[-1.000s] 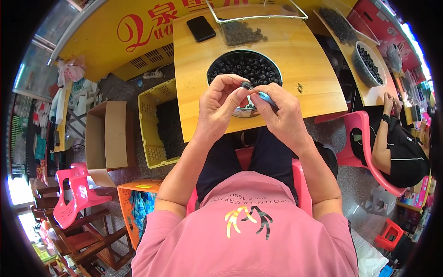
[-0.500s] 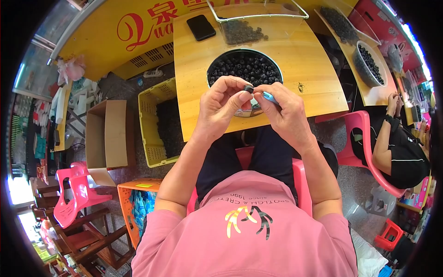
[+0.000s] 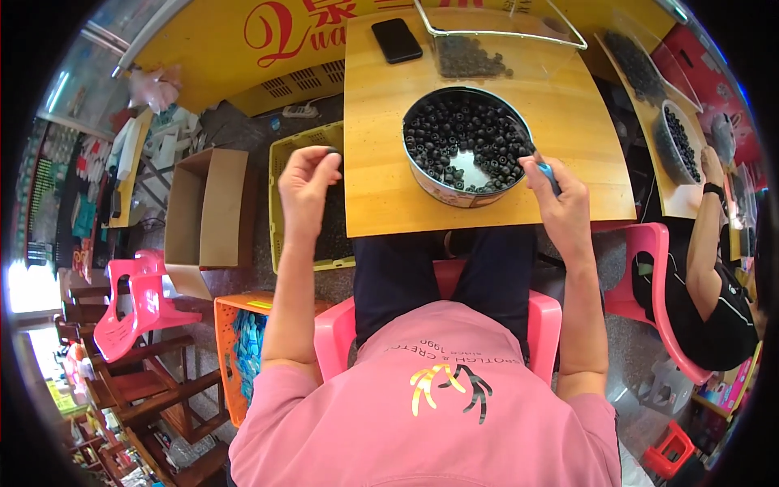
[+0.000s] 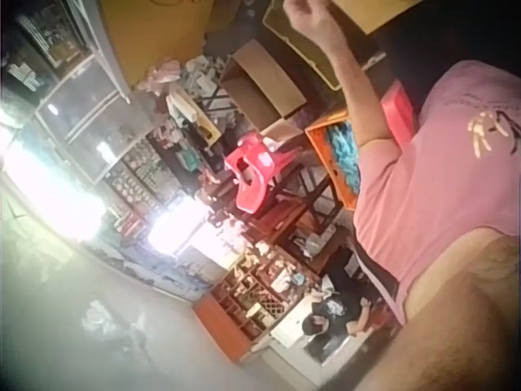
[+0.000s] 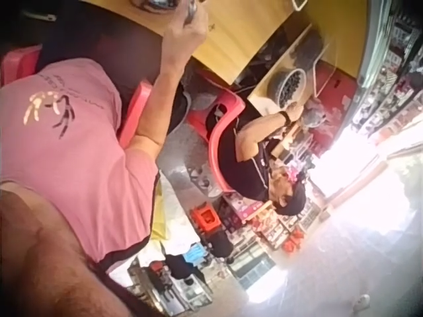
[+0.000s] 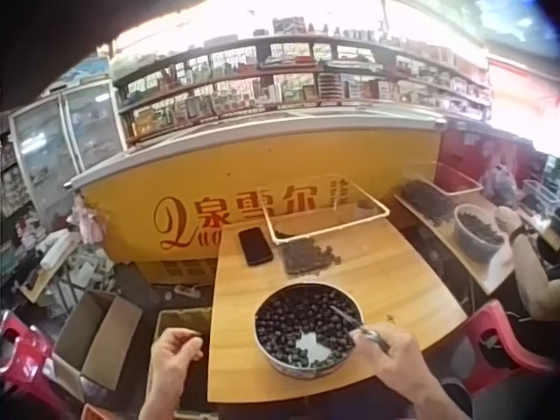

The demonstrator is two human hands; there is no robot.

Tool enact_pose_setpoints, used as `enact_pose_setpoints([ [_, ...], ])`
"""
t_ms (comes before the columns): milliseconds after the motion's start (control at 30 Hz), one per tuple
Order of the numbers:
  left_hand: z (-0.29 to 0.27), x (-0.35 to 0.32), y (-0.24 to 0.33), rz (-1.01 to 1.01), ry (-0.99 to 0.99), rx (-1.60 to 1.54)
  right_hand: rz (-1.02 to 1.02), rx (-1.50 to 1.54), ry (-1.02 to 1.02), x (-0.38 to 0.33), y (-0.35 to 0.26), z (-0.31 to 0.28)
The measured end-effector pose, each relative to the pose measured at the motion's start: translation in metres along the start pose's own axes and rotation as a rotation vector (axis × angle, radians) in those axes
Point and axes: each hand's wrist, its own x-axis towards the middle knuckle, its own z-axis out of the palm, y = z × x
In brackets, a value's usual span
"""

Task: Trimming the stems or ends of small black berries using a small knife at a manual workstation.

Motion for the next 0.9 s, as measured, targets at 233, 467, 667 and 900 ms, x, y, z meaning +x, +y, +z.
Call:
enact_pose_setpoints([
  [233,-0.04,0.024,-0.037,0.255,0.206,0.848,0.031,-0.02,-0.006,-0.001,0.004,-0.004],
  [467,0.08,0.024,0.051,0.454,-0.461,0.447,0.01,0.011,0.013,0.0,0.005,-0.001],
  [667,0.147,0.05,0.026,0.555,-1.104,1.124,-0.008,0.027,-0.001,-0.004,-0.006,-0.002],
  [900,0.163,0.053,0.004,0.599,-1.089,0.994,0.03,0.042,0.013,-0.006,-0.001,-0.008],
])
